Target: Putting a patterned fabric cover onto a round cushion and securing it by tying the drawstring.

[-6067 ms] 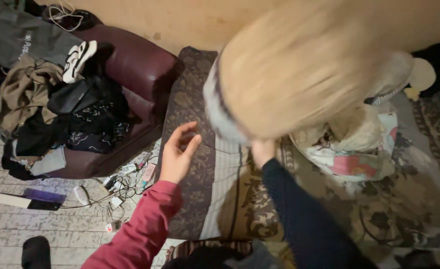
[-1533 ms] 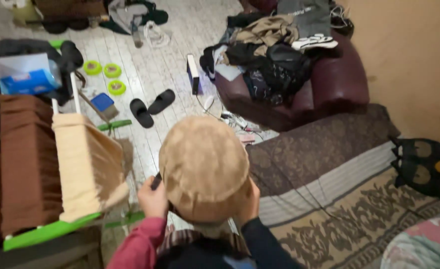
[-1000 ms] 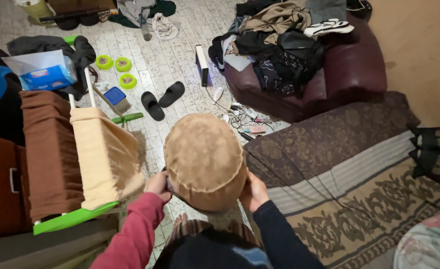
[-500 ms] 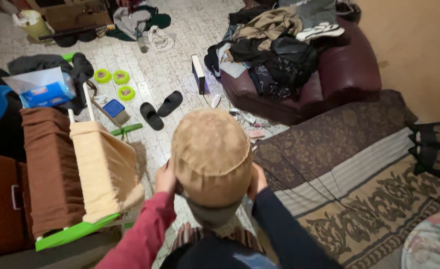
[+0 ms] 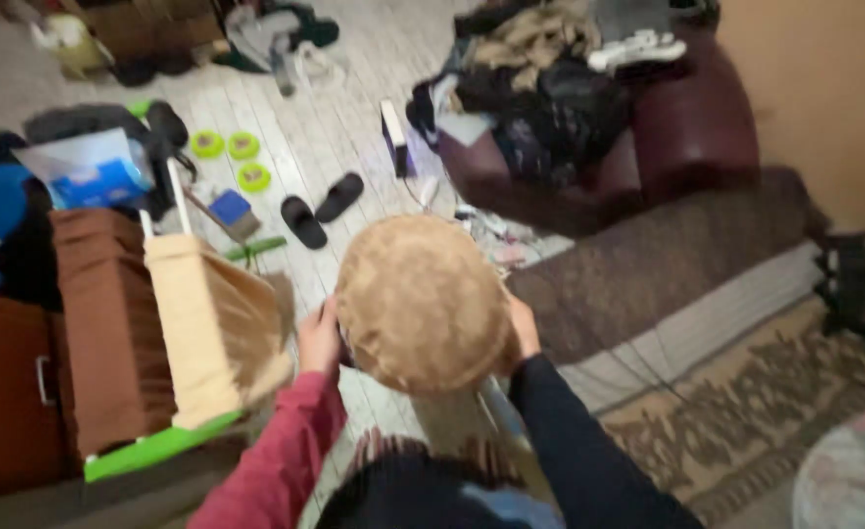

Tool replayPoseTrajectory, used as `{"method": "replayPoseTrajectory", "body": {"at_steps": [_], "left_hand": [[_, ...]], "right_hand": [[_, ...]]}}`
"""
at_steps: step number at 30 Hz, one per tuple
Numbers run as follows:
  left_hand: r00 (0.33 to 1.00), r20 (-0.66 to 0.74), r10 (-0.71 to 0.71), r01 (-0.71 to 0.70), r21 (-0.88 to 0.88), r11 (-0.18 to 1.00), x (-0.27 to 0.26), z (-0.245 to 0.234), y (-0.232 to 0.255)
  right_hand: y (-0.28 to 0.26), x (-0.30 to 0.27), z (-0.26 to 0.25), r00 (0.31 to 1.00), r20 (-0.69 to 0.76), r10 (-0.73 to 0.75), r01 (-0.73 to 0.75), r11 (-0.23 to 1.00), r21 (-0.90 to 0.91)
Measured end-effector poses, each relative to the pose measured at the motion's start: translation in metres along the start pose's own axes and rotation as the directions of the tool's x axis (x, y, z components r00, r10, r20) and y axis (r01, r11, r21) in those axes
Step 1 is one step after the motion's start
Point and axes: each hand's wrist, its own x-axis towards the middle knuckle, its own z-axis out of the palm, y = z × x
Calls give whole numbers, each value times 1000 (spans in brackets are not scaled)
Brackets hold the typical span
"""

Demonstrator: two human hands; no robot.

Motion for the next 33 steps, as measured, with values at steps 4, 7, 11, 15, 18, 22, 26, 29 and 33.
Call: {"method": "replayPoseTrajectory", "body": {"at_steps": [4, 7, 11, 15, 18, 22, 26, 29, 33], "left_hand": [[973, -20, 230, -224, 153, 962, 16, 13, 22], [1000, 27, 7, -3, -153, 988, -5, 15, 59], [861, 360, -358, 461, -261, 848, 52, 18, 13], [676, 697, -239, 599, -331, 729, 45, 24, 27], [578, 759, -298, 707, -284, 648, 45, 27, 17], [505, 796, -333, 771, -243, 588, 33, 13, -1], [874, 328, -359, 321, 167, 932, 28, 1, -30], [984, 152, -90, 54, 222, 973, 34, 8, -62], [988, -110, 105, -80, 206, 975, 20, 16, -62]], "right_hand": [[-64, 5, 50, 997, -9, 70, -70, 997, 12], [-78, -14, 65, 988, -37, 149, -148, 989, 23], [-53, 1, 52, 931, 50, 361, -361, 933, -3], [-36, 1, 38, 889, 176, 423, -408, 906, -112], [-60, -22, 60, 883, 176, 435, -415, 899, -137], [-55, -27, 61, 892, 124, 434, -426, 901, -86], [-16, -13, 26, 969, -85, 232, -247, 936, -252], [2, -9, 15, 987, -150, -63, -36, 814, -580], [14, -5, 10, 953, -168, -252, 60, 703, -709]]}}
